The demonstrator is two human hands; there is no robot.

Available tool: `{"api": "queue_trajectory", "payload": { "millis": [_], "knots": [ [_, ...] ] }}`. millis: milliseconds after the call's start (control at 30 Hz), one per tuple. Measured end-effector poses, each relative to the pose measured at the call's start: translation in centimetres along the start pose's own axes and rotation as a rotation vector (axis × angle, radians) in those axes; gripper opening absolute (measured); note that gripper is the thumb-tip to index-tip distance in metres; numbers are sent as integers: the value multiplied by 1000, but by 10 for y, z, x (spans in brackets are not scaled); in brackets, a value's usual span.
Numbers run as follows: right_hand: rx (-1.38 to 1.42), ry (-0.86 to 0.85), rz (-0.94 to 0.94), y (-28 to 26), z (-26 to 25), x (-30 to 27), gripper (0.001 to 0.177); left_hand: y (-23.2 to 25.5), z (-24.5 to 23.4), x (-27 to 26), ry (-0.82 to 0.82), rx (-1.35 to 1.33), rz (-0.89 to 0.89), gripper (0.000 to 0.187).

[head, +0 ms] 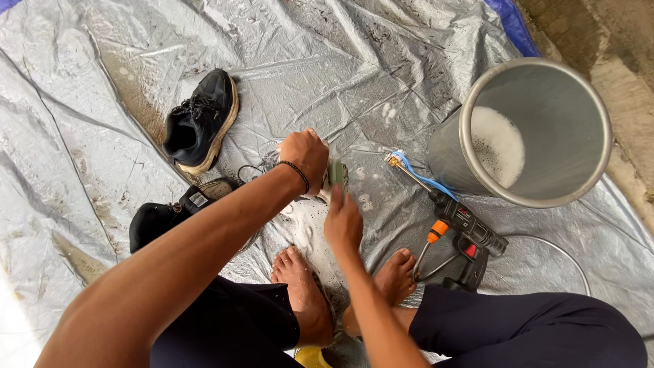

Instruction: The person scrubs a black shoe with a green brush and soapy water. They then use a blue toothbrush to clean the inside of the shoe. Finally, they use a power drill with a brush attachment to scrub the shoe's exterior.

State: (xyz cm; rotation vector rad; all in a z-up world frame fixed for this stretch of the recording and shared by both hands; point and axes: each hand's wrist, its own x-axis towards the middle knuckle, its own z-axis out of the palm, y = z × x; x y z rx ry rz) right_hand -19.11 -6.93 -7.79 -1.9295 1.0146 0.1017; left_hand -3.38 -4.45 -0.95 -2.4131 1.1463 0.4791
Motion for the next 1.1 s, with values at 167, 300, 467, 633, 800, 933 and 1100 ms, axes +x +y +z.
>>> {"api": "queue_trajectory", "payload": {
  "millis": [167, 300, 467, 633, 800, 933, 1100],
  "knots": [
    [-77, 179, 58, 69, 47, -39, 64, -9, 3, -6, 59, -86, -28, 48],
    [-41, 171, 70, 64, 45, 2, 70, -23, 25, 13, 44, -17, -13, 59],
    [-49, 138, 30, 38, 19, 15, 74, -26, 44, 26, 50, 38, -20, 72],
    [37, 148, -10, 23, 21, 35, 65, -15, 13, -1, 102, 52, -12, 67],
    [34, 169, -45, 28, 43, 2, 86, -20, 2, -10, 114, 7, -24, 69],
    [-34, 296, 1, 77, 77, -17, 63, -28, 14, -3, 92, -17, 19, 76],
    [-93, 252, -29, 43, 50, 21, 63, -38, 29, 4, 111, 12, 10, 85]
  ]
}}
